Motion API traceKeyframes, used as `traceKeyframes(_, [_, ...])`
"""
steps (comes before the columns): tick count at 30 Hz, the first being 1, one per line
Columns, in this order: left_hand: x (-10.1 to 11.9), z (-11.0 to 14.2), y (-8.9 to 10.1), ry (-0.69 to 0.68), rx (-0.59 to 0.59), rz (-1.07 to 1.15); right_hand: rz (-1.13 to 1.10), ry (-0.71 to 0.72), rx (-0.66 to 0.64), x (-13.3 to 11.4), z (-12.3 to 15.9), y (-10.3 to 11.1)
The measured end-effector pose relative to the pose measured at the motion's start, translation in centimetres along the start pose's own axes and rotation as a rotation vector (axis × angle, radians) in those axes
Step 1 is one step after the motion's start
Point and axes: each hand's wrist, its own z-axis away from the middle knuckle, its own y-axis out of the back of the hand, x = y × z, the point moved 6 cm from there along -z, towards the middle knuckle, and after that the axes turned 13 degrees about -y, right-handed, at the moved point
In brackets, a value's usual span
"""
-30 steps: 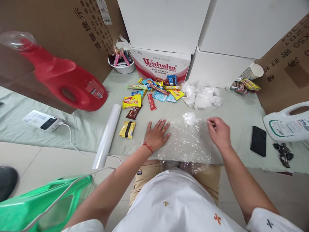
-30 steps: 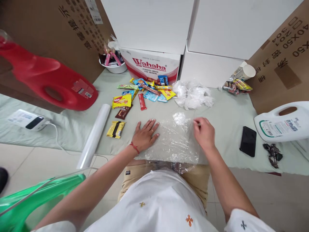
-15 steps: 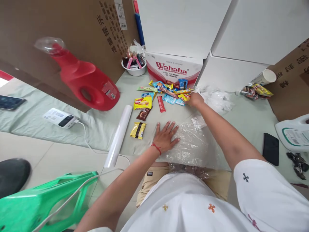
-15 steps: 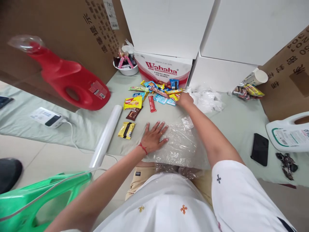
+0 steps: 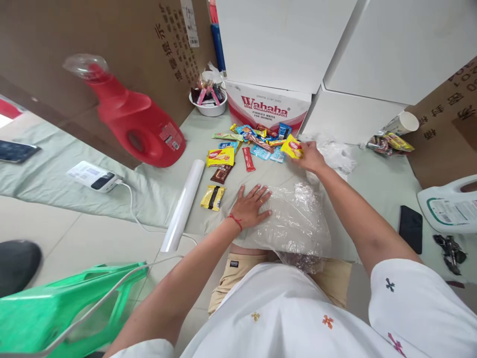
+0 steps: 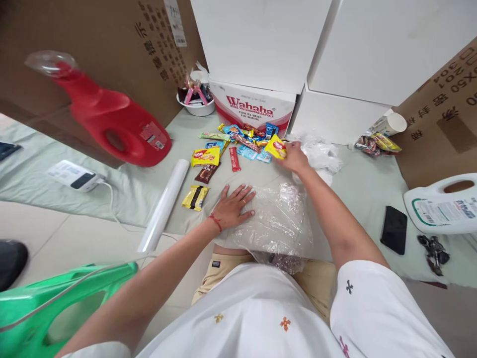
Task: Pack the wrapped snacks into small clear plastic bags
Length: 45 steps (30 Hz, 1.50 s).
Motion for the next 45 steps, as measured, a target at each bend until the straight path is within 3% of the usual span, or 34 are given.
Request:
traceKeyframes(3, [-0.2, 0.1, 0.0, 0.019, -0.023, 0.007, -0.144, 0.213, 0.150, -0.7, 3.7, 4.1])
traceKeyframes(6, [-0.3, 0.1, 0.1, 0.035, -0.026, -0.004, -0.100, 0.458, 0.006, -1.5, 10.4, 5.3])
traceKeyframes(8, [-0.4, 0.0, 0.2, 0.032, -0.032, -0.004, 0.017, 0.521, -0.147, -1.6, 15.1, 4.0])
traceKeyframes(11, [-0.4, -0.1, 0.3, 0.025, -0.033, 0.021, 0.214, 0.494, -0.313, -1.0, 20.3, 0.0])
traceKeyframes(15, [-0.5, 0.0, 0.4, 0.033, 0.001, 0.030, 0.367, 0.450, -0.437, -0.8, 22.6, -4.5])
traceKeyframes(18, [-0.4, 0.1, 0.5, 0.020, 0.042, 0.016, 0.406, 0.460, -0.513, -1.9, 21.5, -4.5])
traceKeyframes(22, [-0.3, 0.3, 0.3, 0.015, 0.082, 0.005, 0.493, 0.496, -0.524, -5.5, 17.2, -2.7])
traceKeyframes(26, [-0.3, 0.2, 0.3, 0.028, 0.076, 0.004, 0.341, 0.489, -0.319, -13.3, 10.9, -2.9])
traceKeyframes(30, [-0.3, 0.1, 0.4, 0.040, 0.051, 0.006, 0.168, 0.540, -0.128, -22.3, 5.6, -5.9])
traceKeyframes(32, [-0.3, 0.1, 0.4, 0.038, 0.042, 0.006, 0.162, 0.576, -0.112, -25.7, 3.7, -7.6])
traceKeyframes(34, [-0.3, 0.2, 0.4, 0.034, 0.040, 0.003, 0.192, 0.585, -0.129, -27.3, 2.3, -8.6])
traceKeyframes(36, [-0.3, 0.2, 0.4, 0.032, 0.048, 0.004, 0.202, 0.589, -0.103, -26.9, 1.8, -8.2])
traceKeyframes(38, [-0.3, 0.3, 0.4, 0.030, 0.059, 0.010, 0.160, 0.619, -0.035, -24.5, 2.4, -6.6])
traceKeyframes(41, [-0.4, 0.3, 0.3, 0.025, 0.073, 0.022, 0.019, 0.652, -0.006, -17.2, 5.8, -3.2])
traceKeyframes(45, [-0.4, 0.4, 0.3, 0.011, 0.086, 0.023, -0.122, 0.575, -0.140, -5.8, 13.5, -0.8])
